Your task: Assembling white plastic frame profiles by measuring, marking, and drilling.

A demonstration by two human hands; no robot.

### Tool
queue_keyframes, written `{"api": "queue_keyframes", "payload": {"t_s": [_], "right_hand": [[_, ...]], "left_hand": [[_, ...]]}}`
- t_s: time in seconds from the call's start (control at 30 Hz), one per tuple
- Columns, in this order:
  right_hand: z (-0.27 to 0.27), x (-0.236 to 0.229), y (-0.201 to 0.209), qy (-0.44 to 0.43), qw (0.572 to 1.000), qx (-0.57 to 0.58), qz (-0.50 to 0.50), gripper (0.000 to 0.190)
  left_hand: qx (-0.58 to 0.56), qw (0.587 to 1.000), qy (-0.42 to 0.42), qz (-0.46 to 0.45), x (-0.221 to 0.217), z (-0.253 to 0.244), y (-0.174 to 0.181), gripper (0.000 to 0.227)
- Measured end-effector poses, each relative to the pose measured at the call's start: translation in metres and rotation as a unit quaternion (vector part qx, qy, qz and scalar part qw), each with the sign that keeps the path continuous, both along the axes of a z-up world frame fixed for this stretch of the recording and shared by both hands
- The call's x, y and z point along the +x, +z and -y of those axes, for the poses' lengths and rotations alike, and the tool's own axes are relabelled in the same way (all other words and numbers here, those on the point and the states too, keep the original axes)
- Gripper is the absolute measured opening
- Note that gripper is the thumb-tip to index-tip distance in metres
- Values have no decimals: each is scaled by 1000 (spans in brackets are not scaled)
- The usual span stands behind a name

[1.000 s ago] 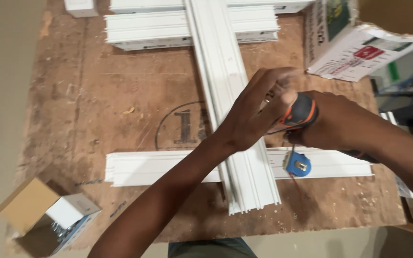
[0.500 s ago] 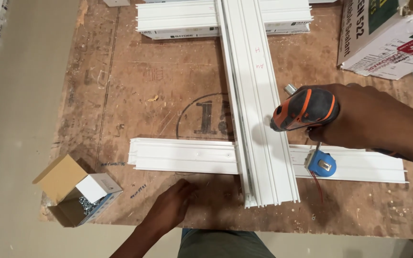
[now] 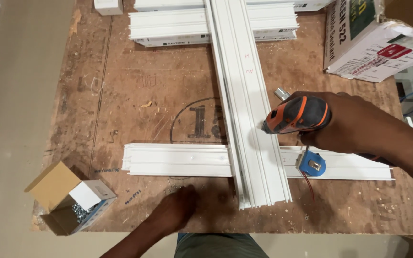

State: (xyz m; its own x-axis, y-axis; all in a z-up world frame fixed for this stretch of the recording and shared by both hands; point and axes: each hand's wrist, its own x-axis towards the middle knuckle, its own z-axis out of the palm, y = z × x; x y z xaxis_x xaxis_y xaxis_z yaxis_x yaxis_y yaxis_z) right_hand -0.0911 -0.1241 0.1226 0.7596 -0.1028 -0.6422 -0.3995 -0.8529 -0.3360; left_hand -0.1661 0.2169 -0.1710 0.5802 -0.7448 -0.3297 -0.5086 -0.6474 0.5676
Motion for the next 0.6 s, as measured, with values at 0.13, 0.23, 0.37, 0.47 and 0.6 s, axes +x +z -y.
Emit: {"api": "queue_keyframes", "payload": {"t_s": [0.13,0.23,0.37,0.47,0.6], "right_hand": [[-8,0,14,16,996,-84,-32,57],[-6,-6,15,11,999,-48,10,50],[16,-10,1,0,997,19,80,48],[11,-9,12,-51,989,-1,137,43],[25,-4,2,-48,984,-2,171,48]], "left_hand": [[-180,983,-23,-12,7,24,45,19],[-175,984,16,-36,37,60,62,24],[-343,921,139,-125,96,104,120,20],[-337,928,147,-56,138,142,97,13],[-442,889,113,-27,165,173,82,23]]}}
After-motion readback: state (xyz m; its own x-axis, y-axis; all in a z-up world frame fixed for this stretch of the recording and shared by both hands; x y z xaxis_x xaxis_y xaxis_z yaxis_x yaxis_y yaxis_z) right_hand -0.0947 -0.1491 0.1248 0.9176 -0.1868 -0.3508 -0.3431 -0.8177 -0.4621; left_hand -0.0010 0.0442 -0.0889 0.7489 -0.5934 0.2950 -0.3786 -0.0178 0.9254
